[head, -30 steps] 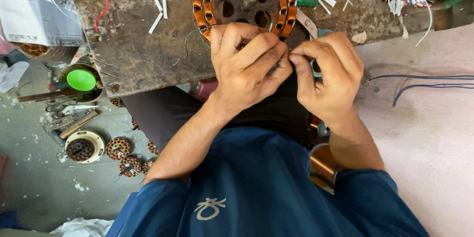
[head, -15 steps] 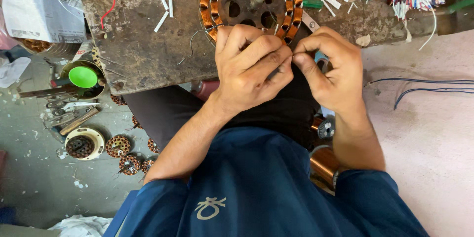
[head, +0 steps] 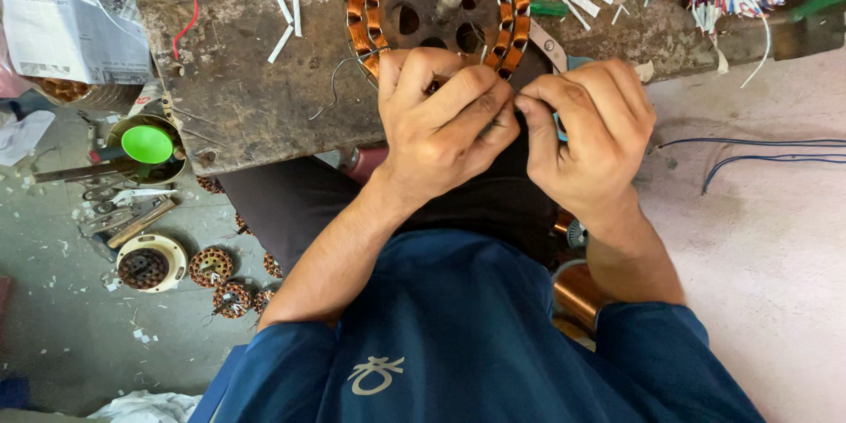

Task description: The person is assembling a motor stator by hand. They insert white insulating tubes into the stator slots, thread copper wires through them, and trim the excess wire with scissors. The person repeats this process for multiple slots on the stator.

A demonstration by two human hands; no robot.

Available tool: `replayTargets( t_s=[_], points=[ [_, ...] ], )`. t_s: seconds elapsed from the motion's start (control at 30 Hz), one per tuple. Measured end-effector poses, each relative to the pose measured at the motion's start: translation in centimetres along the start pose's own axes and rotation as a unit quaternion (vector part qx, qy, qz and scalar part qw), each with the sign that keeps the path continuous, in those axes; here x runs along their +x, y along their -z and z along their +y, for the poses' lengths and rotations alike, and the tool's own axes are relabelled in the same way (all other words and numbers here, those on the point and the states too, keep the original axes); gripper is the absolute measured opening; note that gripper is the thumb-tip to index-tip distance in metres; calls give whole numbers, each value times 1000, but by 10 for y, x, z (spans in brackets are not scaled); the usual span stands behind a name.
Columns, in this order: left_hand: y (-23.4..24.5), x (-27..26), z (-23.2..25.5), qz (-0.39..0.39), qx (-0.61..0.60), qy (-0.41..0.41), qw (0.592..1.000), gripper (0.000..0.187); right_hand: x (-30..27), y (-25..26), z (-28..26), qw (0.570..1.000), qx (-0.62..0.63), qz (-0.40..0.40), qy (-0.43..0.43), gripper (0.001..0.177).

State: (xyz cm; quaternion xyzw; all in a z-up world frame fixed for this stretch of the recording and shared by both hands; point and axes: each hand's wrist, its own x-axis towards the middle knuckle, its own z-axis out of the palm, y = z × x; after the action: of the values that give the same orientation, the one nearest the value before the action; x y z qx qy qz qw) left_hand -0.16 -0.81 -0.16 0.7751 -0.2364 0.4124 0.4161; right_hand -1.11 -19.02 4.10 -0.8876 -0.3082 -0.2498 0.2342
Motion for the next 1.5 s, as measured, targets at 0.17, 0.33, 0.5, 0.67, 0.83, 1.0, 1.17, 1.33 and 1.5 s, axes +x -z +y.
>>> replayTargets(
  t_s=[0.17, 0.33, 0.5, 0.67, 0.83, 1.0, 1.17, 1.33, 1.5],
  points=[
    [5, 0, -6, -25, -11, -32, 999, 22, 9, 5, 7, 997, 48, -49, -26, 13],
    [8, 2, -2, -34, -25, 6, 999, 21, 8, 6, 3, 995, 87, -13, -53, 10],
    [12, 6, 1, -46, -32, 30, 998, 21, 5, 0, 4, 990, -22, 55, 130, 18],
    [16, 8, 1, -67, -35, 29, 997, 20, 8, -4, 14, 982, -60, 41, 176, 21],
    [19, 7, -2, -80, -51, 17, 995, 20, 7, -4, 18, 993, -16, 3, 121, 14],
    [15, 5, -6, -54, -59, -14, 997, 20, -2, -3, 27, 892, 322, -151, -280, 12],
    [13, 3, -7, -36, -53, -11, 998, 18, -2, 5, 30, 677, 584, -136, -426, 19],
    [12, 1, -8, -46, -43, -5, 998, 20, 2, 3, 19, 994, 107, -32, -6, 17],
    [12, 2, -7, -58, -34, -3, 998, 23, 17, 3, 19, 979, -25, 8, 201, 22]
  ],
)
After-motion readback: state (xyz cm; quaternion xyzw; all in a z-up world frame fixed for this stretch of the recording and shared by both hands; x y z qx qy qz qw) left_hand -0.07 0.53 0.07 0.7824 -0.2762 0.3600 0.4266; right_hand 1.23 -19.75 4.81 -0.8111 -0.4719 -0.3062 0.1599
